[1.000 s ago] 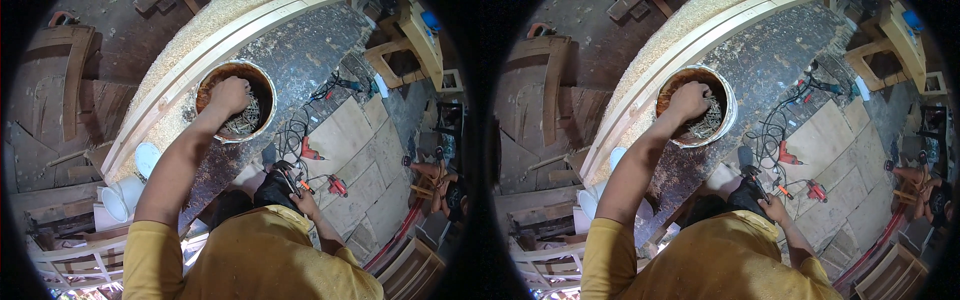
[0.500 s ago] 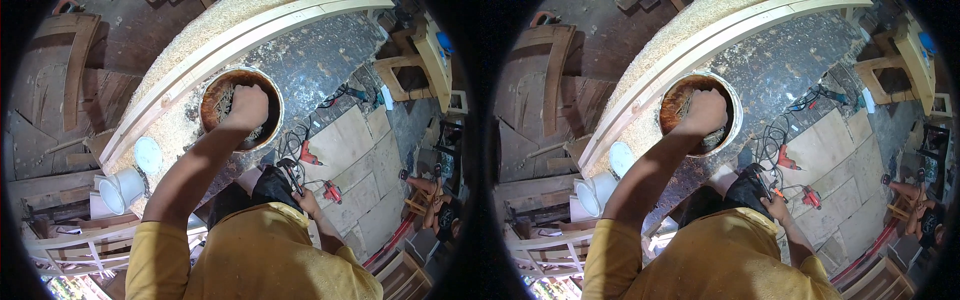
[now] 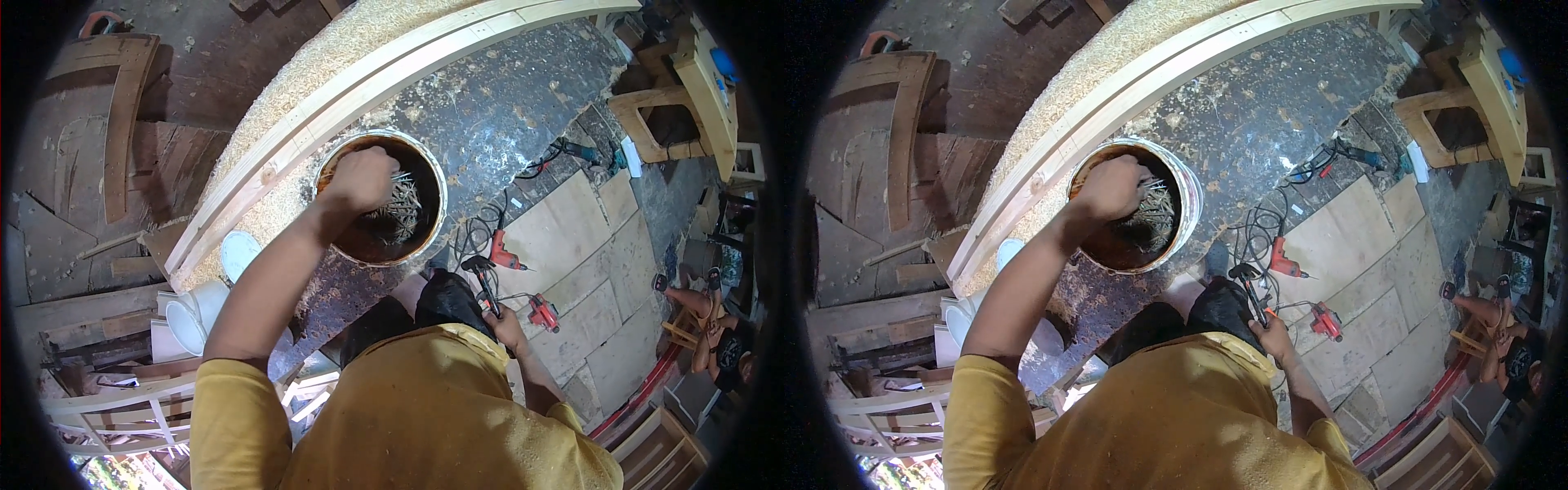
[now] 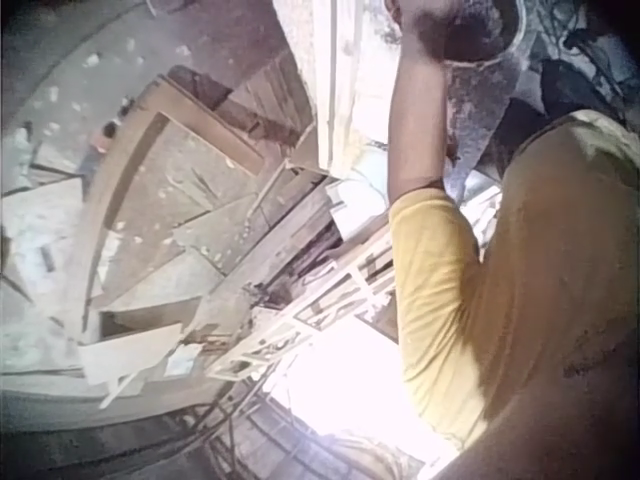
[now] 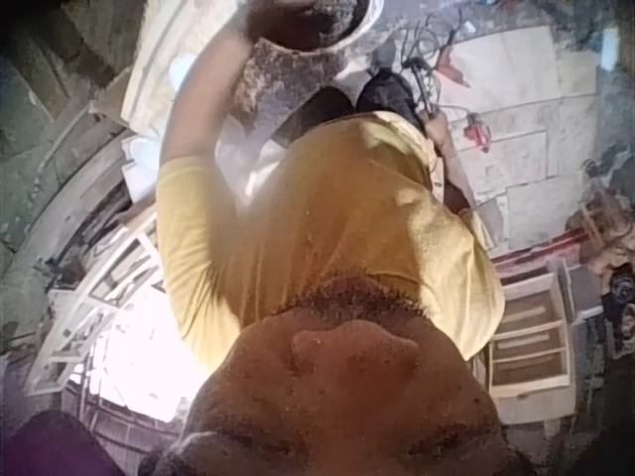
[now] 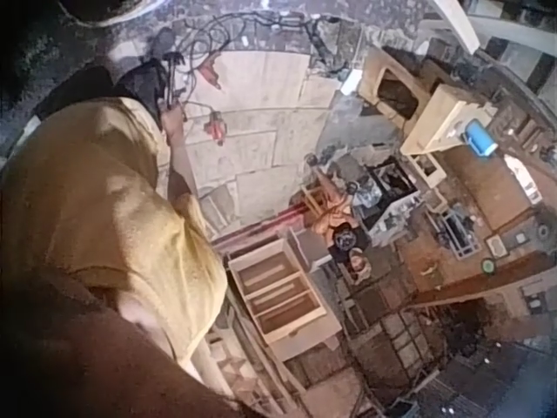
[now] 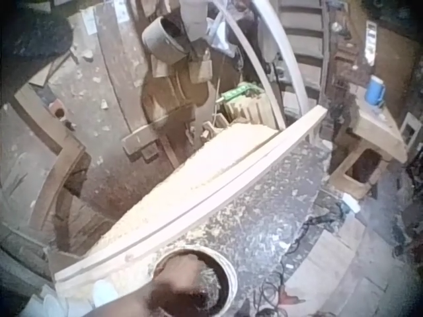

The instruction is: Measuring, marking wood, and removing nails from a wooden piece using a hammer and pincer.

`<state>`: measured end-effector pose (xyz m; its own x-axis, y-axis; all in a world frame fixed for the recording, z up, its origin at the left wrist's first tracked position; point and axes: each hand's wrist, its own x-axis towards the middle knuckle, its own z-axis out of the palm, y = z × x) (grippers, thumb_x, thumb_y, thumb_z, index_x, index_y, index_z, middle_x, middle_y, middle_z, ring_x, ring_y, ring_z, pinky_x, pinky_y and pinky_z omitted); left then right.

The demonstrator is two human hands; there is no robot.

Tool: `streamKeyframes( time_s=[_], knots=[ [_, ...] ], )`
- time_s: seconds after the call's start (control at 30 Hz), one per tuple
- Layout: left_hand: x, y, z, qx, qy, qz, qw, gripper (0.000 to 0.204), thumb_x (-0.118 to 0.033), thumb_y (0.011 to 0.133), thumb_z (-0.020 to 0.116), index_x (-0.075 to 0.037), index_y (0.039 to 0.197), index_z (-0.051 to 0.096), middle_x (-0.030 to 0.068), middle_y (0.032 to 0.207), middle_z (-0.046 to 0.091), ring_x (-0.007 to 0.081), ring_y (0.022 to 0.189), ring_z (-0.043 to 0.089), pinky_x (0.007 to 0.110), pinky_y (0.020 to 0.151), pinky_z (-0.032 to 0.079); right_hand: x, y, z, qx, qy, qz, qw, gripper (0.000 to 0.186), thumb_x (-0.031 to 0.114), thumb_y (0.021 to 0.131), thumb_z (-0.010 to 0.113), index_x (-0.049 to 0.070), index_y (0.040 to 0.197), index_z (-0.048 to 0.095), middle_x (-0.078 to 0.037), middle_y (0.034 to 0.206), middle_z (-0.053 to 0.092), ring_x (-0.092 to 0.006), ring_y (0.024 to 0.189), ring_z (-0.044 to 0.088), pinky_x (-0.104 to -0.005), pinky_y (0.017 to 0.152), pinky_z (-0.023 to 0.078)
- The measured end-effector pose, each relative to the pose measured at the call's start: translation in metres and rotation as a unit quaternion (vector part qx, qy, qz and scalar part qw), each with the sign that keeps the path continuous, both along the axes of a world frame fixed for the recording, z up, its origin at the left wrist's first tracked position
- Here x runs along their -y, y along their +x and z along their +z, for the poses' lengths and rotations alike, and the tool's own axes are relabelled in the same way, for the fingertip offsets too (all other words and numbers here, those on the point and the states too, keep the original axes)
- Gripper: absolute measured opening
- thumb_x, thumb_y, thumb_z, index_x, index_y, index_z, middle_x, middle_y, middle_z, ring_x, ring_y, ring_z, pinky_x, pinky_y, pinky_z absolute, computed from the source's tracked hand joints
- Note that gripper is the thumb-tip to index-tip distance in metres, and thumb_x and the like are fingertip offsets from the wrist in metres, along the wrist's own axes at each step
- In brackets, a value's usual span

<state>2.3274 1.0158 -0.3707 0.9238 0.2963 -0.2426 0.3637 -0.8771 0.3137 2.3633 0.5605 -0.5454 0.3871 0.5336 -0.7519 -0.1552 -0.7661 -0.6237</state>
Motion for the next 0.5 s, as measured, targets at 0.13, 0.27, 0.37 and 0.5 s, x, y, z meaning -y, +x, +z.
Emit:
streamKeyframes(
  time_s=[0.13,0.27,0.37,0.5],
  knots=[
    [0.003,-0.021,0.019,0.022,0.017,-0.006,1.0,0.015,-0.014,0.079,0.058,-0.004,0.087,0.067,0.0177,0.09,0.058,0.0351,0.089,0.056,0.044,0.079,0.044,-0.017,-0.002,0.018,0.022,0.03,-0.046,0.998,0.025,0.022,0.084,0.063,-0.003,0.089,0.059,-0.007,0.066,0.056,-0.0156,0.062,0.047,-0.0329,0.062,0.043],
    [0.001,-0.034,0.033,0.177,-0.075,0.01,0.981,0.013,-0.013,0.079,0.061,-0.002,0.085,0.064,0.0141,0.085,0.058,0.0302,0.082,0.056,0.038,0.076,0.044,-0.026,0.001,0.025,0.03,0.028,-0.032,0.999,0.026,0.022,0.085,0.063,-0.003,0.089,0.059,-0.007,0.066,0.056,-0.0156,0.062,0.047,-0.0328,0.061,0.043],
    [0.004,-0.038,0.054,0.123,-0.235,0.111,0.958,0.012,-0.014,0.082,0.062,-0.002,0.084,0.063,0.007,0.08,0.06,0.0195,0.073,0.056,0.031,0.069,0.044,-0.031,0.006,0.035,0.019,-0.016,-0.001,1.0,0.026,0.022,0.085,0.062,-0.003,0.09,0.059,-0.007,0.067,0.057,-0.0152,0.063,0.048,-0.0324,0.062,0.043],
    [0.008,-0.047,0.054,0.105,-0.456,0.271,0.841,0.019,-0.015,0.088,0.058,0.003,0.092,0.063,0.0051,0.078,0.064,0.0095,0.068,0.055,0.026,0.064,0.046,-0.029,-0.001,0.023,0.0,0.005,-0.032,0.999,0.022,0.021,0.086,0.061,-0.001,0.085,0.058,-0.002,0.067,0.054,-0.0125,0.061,0.046,-0.0302,0.059,0.04]
  ],
)
